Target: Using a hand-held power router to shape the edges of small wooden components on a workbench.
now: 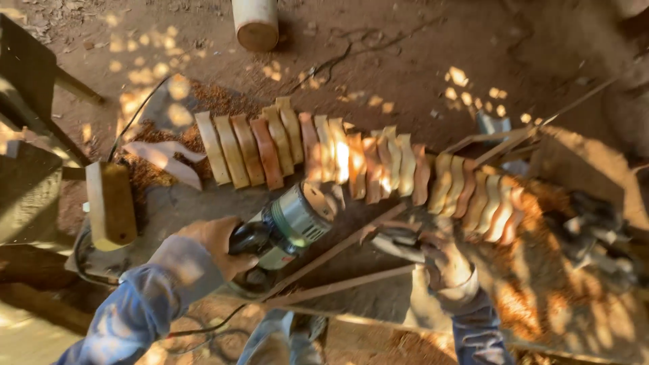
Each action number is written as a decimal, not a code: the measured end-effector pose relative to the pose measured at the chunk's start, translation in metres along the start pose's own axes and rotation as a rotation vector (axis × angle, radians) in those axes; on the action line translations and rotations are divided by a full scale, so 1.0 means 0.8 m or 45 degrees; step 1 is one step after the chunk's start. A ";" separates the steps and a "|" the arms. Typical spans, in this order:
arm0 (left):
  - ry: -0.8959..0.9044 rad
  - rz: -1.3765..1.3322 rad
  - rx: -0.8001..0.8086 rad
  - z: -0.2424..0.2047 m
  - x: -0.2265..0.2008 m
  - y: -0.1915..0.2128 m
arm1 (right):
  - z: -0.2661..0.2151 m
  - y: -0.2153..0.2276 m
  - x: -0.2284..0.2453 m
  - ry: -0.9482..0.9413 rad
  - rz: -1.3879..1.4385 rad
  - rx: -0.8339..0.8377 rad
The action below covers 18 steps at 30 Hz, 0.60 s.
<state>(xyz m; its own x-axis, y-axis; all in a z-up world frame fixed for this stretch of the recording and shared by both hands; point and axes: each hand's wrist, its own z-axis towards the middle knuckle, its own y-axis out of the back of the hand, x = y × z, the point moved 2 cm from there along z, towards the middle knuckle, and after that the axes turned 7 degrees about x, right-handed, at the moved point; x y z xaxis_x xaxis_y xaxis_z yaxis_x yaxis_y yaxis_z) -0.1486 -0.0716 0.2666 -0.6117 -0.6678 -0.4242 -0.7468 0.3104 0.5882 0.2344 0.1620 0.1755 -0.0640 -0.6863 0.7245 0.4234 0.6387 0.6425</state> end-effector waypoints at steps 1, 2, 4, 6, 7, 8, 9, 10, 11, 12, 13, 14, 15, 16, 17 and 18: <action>-0.017 0.028 -0.007 0.008 0.004 -0.003 | 0.012 -0.016 0.035 -0.087 -0.257 -0.405; -0.021 0.060 0.001 0.012 0.011 -0.008 | 0.016 -0.042 0.072 -0.182 -0.495 -0.810; -0.015 0.034 -0.004 0.006 0.013 -0.009 | -0.013 -0.001 -0.021 0.179 -0.768 -0.576; 0.000 0.022 0.011 0.005 0.018 -0.013 | -0.033 0.012 -0.062 0.520 -1.006 -0.324; 0.005 0.011 0.021 0.008 0.021 -0.015 | -0.033 0.011 -0.059 0.505 -0.992 -0.314; 0.011 0.005 0.025 0.011 0.024 -0.016 | -0.031 0.009 -0.056 0.492 -0.978 -0.310; 0.015 0.004 0.035 0.014 0.029 -0.021 | -0.017 0.000 -0.041 0.485 -0.973 -0.304; -0.002 -0.040 0.013 0.018 0.033 -0.022 | 0.001 -0.008 -0.026 0.582 -0.801 -0.272; -0.018 -0.083 -0.009 0.021 0.037 -0.024 | 0.019 -0.016 -0.012 0.676 -0.629 -0.240; -0.007 -0.082 -0.008 0.015 0.031 -0.021 | 0.005 -0.033 -0.044 0.676 -0.617 -0.241; -0.009 -0.090 0.003 0.008 0.025 -0.018 | -0.007 -0.050 -0.080 0.434 -0.570 -0.144; -0.011 -0.096 0.016 0.001 0.020 -0.014 | -0.021 -0.069 -0.116 0.190 -0.517 -0.050; 0.000 -0.091 0.018 0.012 0.024 -0.019 | 0.006 -0.093 -0.074 0.189 -0.504 -0.052; 0.007 -0.032 0.021 0.023 0.027 -0.024 | 0.032 -0.112 -0.028 0.389 -0.447 -0.235; 0.014 0.027 0.024 0.034 0.032 -0.028 | 0.057 -0.131 0.019 0.585 -0.384 -0.421; 0.023 0.030 0.018 0.013 0.017 -0.019 | 0.050 -0.138 0.003 0.591 -0.376 -0.426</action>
<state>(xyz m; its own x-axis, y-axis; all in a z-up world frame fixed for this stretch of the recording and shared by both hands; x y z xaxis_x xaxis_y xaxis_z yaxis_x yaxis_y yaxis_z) -0.1478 -0.0784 0.2450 -0.6243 -0.6721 -0.3981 -0.7360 0.3353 0.5881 0.1516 0.1036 0.1164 0.1453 -0.9437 0.2971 0.7114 0.3083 0.6315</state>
